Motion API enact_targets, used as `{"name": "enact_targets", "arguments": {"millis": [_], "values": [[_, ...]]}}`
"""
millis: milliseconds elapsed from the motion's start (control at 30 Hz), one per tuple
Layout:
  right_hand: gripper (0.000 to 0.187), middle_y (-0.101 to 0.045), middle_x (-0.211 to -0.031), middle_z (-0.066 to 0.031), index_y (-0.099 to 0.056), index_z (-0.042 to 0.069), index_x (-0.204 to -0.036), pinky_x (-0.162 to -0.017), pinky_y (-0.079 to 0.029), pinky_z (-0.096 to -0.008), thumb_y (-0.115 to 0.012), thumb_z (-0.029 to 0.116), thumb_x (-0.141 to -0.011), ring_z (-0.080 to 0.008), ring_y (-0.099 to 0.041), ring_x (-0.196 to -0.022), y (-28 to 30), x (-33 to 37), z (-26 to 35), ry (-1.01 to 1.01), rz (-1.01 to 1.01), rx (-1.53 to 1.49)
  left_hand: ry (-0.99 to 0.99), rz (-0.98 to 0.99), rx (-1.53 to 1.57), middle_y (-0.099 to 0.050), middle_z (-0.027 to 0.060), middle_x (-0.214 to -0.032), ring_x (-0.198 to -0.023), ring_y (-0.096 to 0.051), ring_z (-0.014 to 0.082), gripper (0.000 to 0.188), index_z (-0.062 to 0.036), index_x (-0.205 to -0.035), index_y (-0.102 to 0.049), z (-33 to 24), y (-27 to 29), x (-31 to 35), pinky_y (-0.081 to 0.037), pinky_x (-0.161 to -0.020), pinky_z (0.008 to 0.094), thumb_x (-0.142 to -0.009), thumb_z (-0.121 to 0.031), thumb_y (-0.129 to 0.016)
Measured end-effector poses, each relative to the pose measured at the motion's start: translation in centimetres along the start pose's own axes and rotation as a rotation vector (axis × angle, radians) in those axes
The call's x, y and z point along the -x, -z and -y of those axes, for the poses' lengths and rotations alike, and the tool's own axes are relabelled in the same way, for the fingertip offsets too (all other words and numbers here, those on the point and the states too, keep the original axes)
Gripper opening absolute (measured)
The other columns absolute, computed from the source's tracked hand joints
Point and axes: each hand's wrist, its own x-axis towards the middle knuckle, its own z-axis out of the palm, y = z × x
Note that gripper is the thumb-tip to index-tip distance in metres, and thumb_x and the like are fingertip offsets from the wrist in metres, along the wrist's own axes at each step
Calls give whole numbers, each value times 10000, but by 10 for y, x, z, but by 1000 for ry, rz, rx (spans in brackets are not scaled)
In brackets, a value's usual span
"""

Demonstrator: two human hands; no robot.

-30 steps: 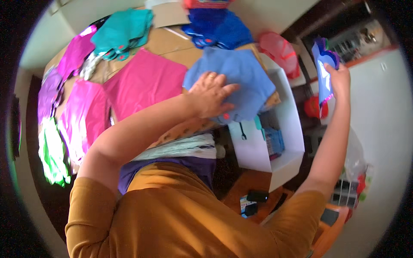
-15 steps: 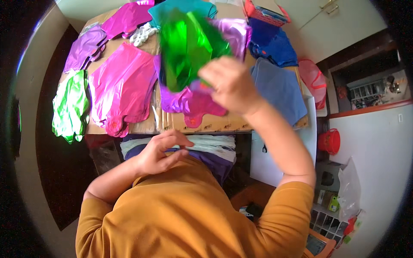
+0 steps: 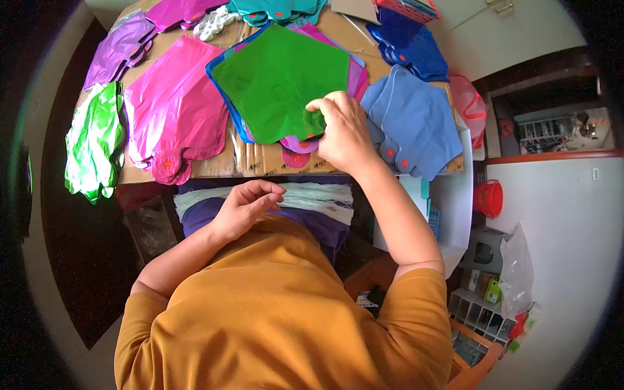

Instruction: Folding colorful star-shaped plastic bags and inserting them into cardboard packaging sleeves.

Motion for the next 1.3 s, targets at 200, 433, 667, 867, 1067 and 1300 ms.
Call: {"name": "enact_targets", "arguments": {"millis": [200,433,667,867,1067,1300], "values": [[201,-605,-824,-76,-648,111,-821,-720,-467,-366,-769,61,-670,-265,-605,-806,-2,-4,-5,8,22,-211,89,3,103,-659,42,-966,-884,-621,107,187,-18,-1073,-652,-4,-7,-10,-513,-824,259,-962,-156,-594],[316,-669,-1013,-16,-651,-12,-1120,-865,-479,-270,-731,57,-822,-73,-574,-979,32,6,16,-373,321,-826,90,314,511,-584,121,-1237,-1157,-552,226,518,-49,-1336,-478,-1,-15,-12,-413,-1019,391,-960,-399,-544],[371,-636,-1012,-56,-676,97,-994,-884,-404,-395,-784,222,-662,-257,-569,-966,33,58,47,48,317,-242,97,474,834,-467,150,-1384,-1271,-464,344,773,-126,-1425,-365,-5,-33,-5,-360,-1062,487,-853,-584,-611],[480,-563,-1186,-83,-671,93,-1087,-932,-393,-416,-787,228,-641,-287,-498,-1063,20,75,55,244,129,-82,198,394,984,-506,140,-1334,-1207,-525,290,658,-120,-1381,-410,-5,-39,-6,-443,-993,462,-903,-542,-578],[695,-525,-1305,-151,-554,60,-1294,-1101,-294,-484,-743,445,-748,-345,-459,-1217,23,85,52,264,202,-164,307,314,849,-561,181,-1218,-1086,-593,299,545,-39,-1322,-454,-6,-32,-15,-477,-966,438,-954,-431,-543],[230,-681,-981,-94,-694,35,-942,-868,-458,-367,-754,180,-773,-257,-623,-939,39,87,34,89,-117,-262,394,107,748,-630,111,-998,-900,-642,220,222,-7,-1135,-520,-23,-35,-12,-546,-832,383,-975,-158,-545]]}}
